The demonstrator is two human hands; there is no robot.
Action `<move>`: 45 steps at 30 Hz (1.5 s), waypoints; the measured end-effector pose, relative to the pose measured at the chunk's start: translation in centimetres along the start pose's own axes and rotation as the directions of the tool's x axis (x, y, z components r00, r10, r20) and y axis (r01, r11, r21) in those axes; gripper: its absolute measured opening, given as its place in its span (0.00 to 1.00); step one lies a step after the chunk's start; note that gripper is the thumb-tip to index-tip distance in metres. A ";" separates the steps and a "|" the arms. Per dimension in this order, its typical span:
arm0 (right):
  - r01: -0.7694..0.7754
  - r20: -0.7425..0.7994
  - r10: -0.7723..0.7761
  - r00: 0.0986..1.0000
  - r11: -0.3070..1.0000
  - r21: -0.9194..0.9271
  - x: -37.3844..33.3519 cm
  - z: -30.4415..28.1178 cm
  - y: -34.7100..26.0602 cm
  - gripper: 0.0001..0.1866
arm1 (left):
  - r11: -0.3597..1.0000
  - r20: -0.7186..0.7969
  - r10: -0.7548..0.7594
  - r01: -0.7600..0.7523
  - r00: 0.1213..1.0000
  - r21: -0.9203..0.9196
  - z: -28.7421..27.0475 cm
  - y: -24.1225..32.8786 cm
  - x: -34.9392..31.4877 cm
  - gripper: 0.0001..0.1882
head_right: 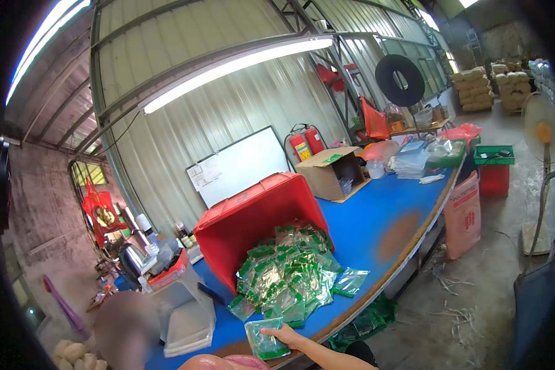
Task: Counting green foil packets and putting them into larger plastic bags.
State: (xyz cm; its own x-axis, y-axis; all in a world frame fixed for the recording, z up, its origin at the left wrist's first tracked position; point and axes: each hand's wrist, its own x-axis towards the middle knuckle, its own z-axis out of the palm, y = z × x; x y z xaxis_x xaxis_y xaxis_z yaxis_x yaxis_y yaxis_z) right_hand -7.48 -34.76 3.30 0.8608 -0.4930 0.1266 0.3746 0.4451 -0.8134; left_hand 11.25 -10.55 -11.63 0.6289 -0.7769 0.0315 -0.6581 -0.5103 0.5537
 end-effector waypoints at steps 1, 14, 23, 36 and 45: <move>-0.005 -0.003 0.005 1.000 1.000 -0.001 -0.1 0.2 -0.2 0.20 | 1.000 0.017 -0.008 0.009 1.000 -0.017 -0.8 -0.5 -0.3 0.20; 0.042 0.015 -0.042 0.999 0.999 0.001 -2.0 0.6 -0.3 0.19 | 0.936 0.310 -0.079 0.177 0.947 -0.304 -9.1 -4.3 -12.0 0.14; -0.098 -0.351 0.086 0.933 0.995 -0.018 -1.3 -0.6 -1.6 0.31 | 0.899 0.062 0.016 0.013 0.998 -0.439 -18.3 12.7 -7.4 0.08; -0.165 -0.326 0.133 0.936 0.984 -0.073 -2.2 -1.6 -0.4 0.35 | 0.986 -0.608 -0.090 -0.017 0.789 -0.168 -24.0 -1.7 15.5 0.12; -0.147 -0.332 0.097 0.938 0.980 -0.131 -2.4 -4.4 0.2 0.32 | 0.967 -0.640 -0.249 0.154 0.727 -0.201 -21.9 -7.9 22.2 0.16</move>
State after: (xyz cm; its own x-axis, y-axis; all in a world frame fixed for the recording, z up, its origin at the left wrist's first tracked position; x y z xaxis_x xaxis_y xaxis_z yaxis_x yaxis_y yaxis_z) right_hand -10.99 -36.77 0.33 0.7297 -0.6676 -0.1482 0.1950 0.4108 -0.8906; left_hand 39.49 -15.67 2.87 0.8861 -0.2011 0.4176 -0.4560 -0.5392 0.7080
